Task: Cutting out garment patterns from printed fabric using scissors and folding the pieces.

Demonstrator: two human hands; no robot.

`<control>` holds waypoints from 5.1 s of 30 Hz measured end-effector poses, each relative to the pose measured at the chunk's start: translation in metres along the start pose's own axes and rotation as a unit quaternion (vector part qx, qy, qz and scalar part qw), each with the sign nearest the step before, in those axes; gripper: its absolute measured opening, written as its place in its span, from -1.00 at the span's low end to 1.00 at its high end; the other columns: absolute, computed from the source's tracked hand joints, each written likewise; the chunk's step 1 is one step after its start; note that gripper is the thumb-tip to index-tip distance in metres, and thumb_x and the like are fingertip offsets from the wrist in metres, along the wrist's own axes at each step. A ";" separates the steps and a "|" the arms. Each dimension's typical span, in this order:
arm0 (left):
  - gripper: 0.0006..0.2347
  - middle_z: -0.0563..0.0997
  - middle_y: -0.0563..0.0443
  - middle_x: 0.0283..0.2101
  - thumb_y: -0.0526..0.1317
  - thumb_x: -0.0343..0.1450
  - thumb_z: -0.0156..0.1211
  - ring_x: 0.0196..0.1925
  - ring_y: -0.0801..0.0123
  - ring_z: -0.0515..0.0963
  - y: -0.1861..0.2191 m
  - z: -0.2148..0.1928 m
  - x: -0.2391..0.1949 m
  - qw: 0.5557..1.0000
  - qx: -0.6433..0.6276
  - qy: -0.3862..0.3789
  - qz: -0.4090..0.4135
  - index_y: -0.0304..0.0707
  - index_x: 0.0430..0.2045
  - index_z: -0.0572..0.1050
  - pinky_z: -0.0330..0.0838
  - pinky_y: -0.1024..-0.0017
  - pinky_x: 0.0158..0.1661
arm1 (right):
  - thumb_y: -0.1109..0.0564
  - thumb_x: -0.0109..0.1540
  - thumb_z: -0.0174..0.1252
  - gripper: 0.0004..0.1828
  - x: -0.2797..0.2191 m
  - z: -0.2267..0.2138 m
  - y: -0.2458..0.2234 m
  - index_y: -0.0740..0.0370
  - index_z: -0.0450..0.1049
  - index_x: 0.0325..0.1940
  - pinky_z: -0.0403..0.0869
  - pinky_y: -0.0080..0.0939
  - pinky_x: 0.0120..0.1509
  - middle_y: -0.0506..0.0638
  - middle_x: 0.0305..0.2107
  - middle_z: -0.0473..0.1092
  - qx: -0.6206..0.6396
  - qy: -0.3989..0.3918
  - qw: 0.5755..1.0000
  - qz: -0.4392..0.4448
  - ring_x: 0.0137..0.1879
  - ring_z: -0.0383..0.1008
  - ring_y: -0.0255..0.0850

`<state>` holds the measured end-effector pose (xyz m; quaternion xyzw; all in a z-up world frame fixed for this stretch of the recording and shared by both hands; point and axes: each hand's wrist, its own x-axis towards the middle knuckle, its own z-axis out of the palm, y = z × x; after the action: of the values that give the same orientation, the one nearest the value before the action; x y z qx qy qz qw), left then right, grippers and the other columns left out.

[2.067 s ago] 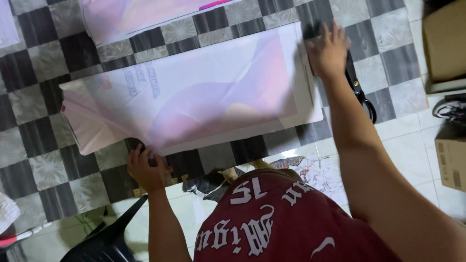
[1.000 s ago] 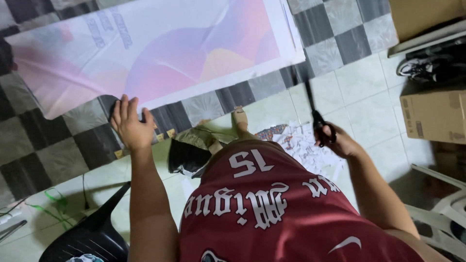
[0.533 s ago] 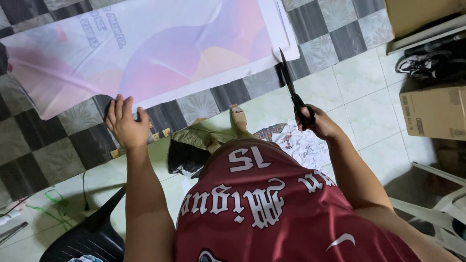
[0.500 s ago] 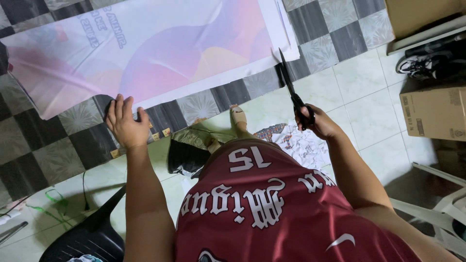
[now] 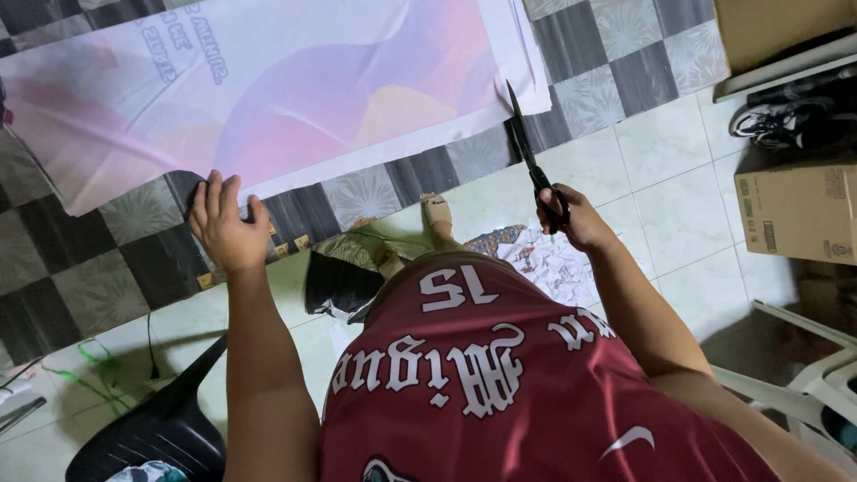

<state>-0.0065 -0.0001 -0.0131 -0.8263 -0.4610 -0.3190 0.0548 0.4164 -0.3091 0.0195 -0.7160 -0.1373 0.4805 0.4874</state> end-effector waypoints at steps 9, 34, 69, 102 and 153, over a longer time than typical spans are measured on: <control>-0.68 0.56 -0.06 0.04 -0.31 0.17 0.38 0.09 0.11 0.46 0.002 -0.003 0.002 1.000 -0.004 -0.010 -0.001 -0.18 -0.19 0.60 0.25 0.19 0.02 | -0.22 0.18 0.27 -0.50 0.006 -0.001 0.013 0.30 0.41 -0.37 0.37 -0.30 -0.53 0.13 -0.73 0.28 -0.044 0.019 0.999 -0.023 -0.63 0.40 -0.13; -0.69 0.55 -0.07 0.05 -0.29 0.18 0.35 0.08 0.09 0.48 0.000 -0.001 0.001 1.000 -0.008 -0.003 0.003 -0.17 -0.19 0.60 0.25 0.17 0.03 | -0.22 0.22 0.19 -0.51 0.027 0.013 -0.023 0.30 0.35 -0.28 0.38 -0.27 -0.52 0.18 -0.63 0.31 -0.005 -0.006 1.000 -0.003 -0.59 0.43 -0.10; -0.69 0.56 -0.09 0.04 -0.33 0.19 0.37 0.09 0.09 0.47 0.005 -0.003 0.004 1.000 -0.015 -0.008 -0.013 -0.18 -0.18 0.60 0.26 0.17 0.03 | -0.11 0.21 0.28 -0.58 0.056 0.006 -0.012 0.29 0.35 -0.34 0.31 -0.37 -0.62 0.09 -0.74 0.24 -0.050 0.009 0.998 -0.041 -0.68 0.33 -0.19; -0.71 0.54 -0.10 0.06 -0.25 0.25 0.29 0.11 0.06 0.46 0.000 -0.001 0.002 0.999 -0.009 -0.030 -0.016 -0.18 -0.16 0.59 0.28 0.13 0.00 | -0.21 0.24 0.24 -0.50 0.082 0.027 -0.054 0.29 0.34 -0.36 0.35 -0.32 -0.57 0.12 -0.71 0.29 -0.086 -0.022 0.995 -0.049 -0.65 0.38 -0.18; -0.67 0.49 -0.01 0.13 -0.19 0.27 0.29 0.18 0.09 0.40 0.001 0.000 0.003 0.995 0.006 -0.091 -0.047 -0.08 -0.08 0.52 0.20 0.13 0.08 | -0.43 0.21 0.18 -0.32 0.157 0.054 -0.107 0.30 0.33 -0.33 0.34 -0.33 -0.57 0.12 -0.66 0.30 -0.093 -0.037 0.994 -0.046 -0.62 0.40 -0.16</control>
<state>-0.0048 0.0011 -0.0109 -0.8288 -0.5043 -0.2423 0.0023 0.4792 -0.1221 0.0183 -0.7328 -0.2323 0.4687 0.4352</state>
